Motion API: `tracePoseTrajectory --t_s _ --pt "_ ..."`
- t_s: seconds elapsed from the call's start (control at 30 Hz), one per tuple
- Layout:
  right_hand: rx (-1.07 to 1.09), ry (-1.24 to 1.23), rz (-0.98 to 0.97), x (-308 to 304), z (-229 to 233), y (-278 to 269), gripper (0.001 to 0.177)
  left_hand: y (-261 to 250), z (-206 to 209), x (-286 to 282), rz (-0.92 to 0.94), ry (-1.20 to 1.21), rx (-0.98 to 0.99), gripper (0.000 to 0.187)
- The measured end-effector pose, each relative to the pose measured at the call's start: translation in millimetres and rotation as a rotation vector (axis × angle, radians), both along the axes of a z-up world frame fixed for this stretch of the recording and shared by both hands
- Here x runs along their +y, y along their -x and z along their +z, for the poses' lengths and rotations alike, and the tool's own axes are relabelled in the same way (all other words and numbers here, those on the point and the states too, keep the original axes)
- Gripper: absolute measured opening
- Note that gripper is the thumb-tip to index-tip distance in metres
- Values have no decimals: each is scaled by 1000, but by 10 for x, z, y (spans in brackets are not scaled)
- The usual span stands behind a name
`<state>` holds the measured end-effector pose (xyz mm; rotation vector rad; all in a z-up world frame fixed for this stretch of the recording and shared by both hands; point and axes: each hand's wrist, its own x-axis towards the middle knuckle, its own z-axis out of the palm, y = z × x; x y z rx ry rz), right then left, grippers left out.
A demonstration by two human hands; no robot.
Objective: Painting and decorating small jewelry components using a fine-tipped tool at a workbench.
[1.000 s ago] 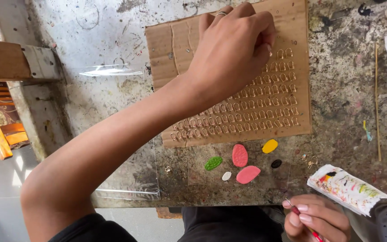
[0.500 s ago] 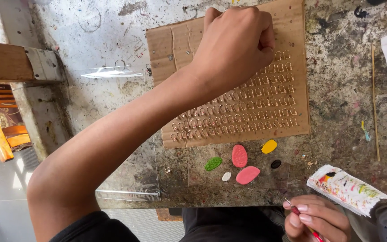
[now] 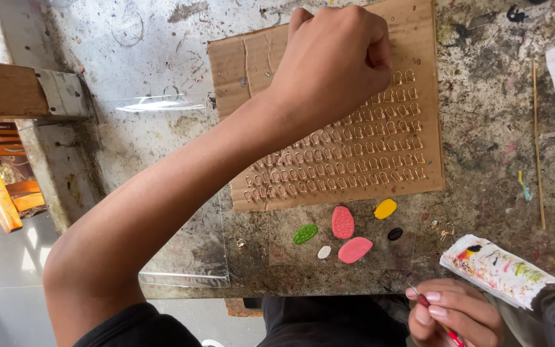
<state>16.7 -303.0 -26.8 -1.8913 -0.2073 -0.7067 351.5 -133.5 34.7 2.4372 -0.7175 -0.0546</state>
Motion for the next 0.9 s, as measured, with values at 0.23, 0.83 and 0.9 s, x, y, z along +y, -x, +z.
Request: tracePoseTrajectory --t_s 0.23,0.83,0.9 --pt "-32 -16 -3 -11 -129 69 19 14 -22 30 3 45 -27 17" --pt "-297 -63 -122 271 -139 -155 26 1576 1371 1340 -30 -176 -280 23" --pt "-357 -68 -119 276 -165 -175 27 1890 1414 1481 -14 -212 -261 20"
